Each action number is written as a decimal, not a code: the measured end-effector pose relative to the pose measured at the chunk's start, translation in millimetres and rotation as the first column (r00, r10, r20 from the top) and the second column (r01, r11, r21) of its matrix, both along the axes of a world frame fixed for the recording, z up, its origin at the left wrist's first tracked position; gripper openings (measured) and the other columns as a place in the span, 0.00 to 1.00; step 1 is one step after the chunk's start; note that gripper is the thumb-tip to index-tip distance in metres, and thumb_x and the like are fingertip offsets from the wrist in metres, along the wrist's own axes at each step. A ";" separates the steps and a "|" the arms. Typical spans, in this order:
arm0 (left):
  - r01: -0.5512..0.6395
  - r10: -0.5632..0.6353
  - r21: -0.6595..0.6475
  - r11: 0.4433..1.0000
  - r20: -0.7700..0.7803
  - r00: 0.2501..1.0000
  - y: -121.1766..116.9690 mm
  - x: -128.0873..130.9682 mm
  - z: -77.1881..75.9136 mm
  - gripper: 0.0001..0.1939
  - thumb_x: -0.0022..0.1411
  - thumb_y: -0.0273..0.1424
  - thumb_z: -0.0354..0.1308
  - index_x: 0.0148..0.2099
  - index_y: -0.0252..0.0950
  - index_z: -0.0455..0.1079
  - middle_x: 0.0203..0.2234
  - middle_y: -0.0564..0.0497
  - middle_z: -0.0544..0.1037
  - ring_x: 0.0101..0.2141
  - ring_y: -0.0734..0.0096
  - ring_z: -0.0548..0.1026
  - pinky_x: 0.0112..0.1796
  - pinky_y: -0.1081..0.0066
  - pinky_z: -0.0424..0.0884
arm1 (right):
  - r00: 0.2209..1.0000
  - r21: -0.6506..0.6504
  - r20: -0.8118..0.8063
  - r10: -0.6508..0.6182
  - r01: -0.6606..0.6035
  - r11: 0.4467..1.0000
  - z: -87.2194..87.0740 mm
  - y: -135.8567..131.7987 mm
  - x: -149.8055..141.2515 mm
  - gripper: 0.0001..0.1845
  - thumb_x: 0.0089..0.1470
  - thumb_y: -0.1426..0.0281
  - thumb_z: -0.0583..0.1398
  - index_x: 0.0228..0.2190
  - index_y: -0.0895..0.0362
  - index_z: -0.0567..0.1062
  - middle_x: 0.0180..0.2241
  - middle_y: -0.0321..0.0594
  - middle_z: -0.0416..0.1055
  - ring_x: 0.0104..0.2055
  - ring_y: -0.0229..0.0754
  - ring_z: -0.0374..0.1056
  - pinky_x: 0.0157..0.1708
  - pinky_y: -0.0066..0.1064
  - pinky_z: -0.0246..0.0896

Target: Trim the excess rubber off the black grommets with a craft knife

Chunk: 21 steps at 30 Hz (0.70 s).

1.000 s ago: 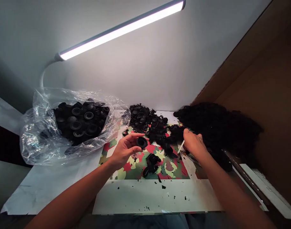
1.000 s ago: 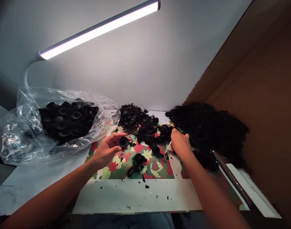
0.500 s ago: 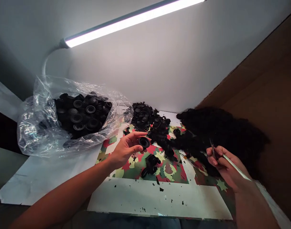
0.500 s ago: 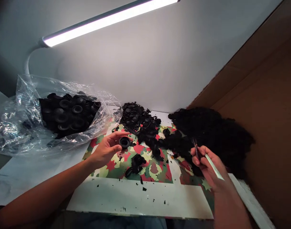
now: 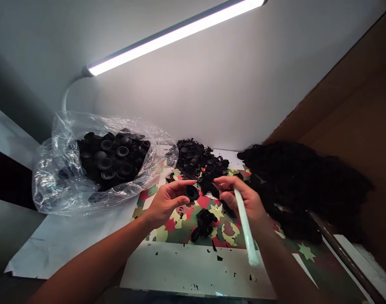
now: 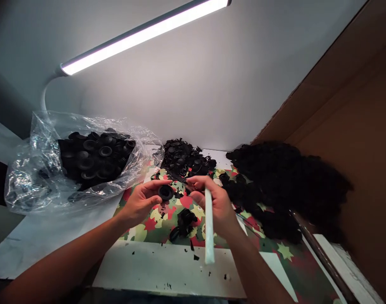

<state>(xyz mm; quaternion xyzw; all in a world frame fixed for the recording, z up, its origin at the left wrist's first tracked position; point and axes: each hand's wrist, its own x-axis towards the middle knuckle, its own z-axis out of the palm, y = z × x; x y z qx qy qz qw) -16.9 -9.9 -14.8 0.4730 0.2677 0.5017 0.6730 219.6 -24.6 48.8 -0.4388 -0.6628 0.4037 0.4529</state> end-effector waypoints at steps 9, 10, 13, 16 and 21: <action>-0.070 0.071 0.037 0.997 -0.039 0.997 -1.6 -1.1 11.8 0.21 0.54 0.30 0.71 0.52 0.41 0.78 0.35 0.49 0.81 0.32 0.73 0.76 0.35 0.75 0.75 | 0.974 0.300 0.206 0.090 -0.150 0.942 -22.9 -8.3 -30.1 0.19 0.64 0.72 0.58 0.55 0.49 0.76 0.32 0.38 0.72 0.30 0.37 0.67 0.31 0.28 0.64; -0.072 0.075 0.045 0.996 -0.060 0.995 -2.0 -1.1 12.7 0.21 0.55 0.30 0.71 0.52 0.41 0.78 0.34 0.49 0.80 0.31 0.73 0.76 0.34 0.75 0.74 | 0.973 0.311 0.215 0.084 -0.150 0.939 -24.1 -9.0 -30.7 0.20 0.64 0.73 0.58 0.55 0.49 0.75 0.31 0.37 0.71 0.30 0.36 0.66 0.30 0.27 0.64; -0.080 0.088 0.071 0.994 -0.107 0.990 -3.1 -0.8 14.2 0.21 0.55 0.30 0.70 0.52 0.41 0.78 0.34 0.49 0.80 0.31 0.74 0.75 0.31 0.77 0.73 | 0.971 0.321 0.232 0.066 -0.141 0.937 -23.9 -10.6 -31.3 0.20 0.63 0.74 0.58 0.55 0.50 0.76 0.29 0.37 0.70 0.29 0.36 0.65 0.29 0.27 0.64; -0.094 0.106 0.086 0.992 -0.142 0.984 -4.2 -0.1 15.3 0.21 0.55 0.31 0.70 0.52 0.40 0.78 0.36 0.47 0.80 0.33 0.72 0.75 0.29 0.78 0.72 | 0.966 0.312 0.251 0.061 -0.140 0.940 -22.9 -11.0 -31.1 0.19 0.63 0.73 0.58 0.54 0.51 0.77 0.30 0.37 0.71 0.29 0.36 0.66 0.29 0.27 0.64; -0.103 0.119 0.101 0.989 -0.167 0.979 -5.6 1.0 18.2 0.22 0.54 0.31 0.71 0.52 0.39 0.78 0.40 0.45 0.80 0.38 0.67 0.76 0.32 0.76 0.73 | 0.962 0.299 0.266 0.061 -0.142 0.943 -23.7 -10.7 -30.8 0.17 0.64 0.73 0.58 0.52 0.52 0.78 0.29 0.38 0.72 0.29 0.36 0.66 0.29 0.27 0.64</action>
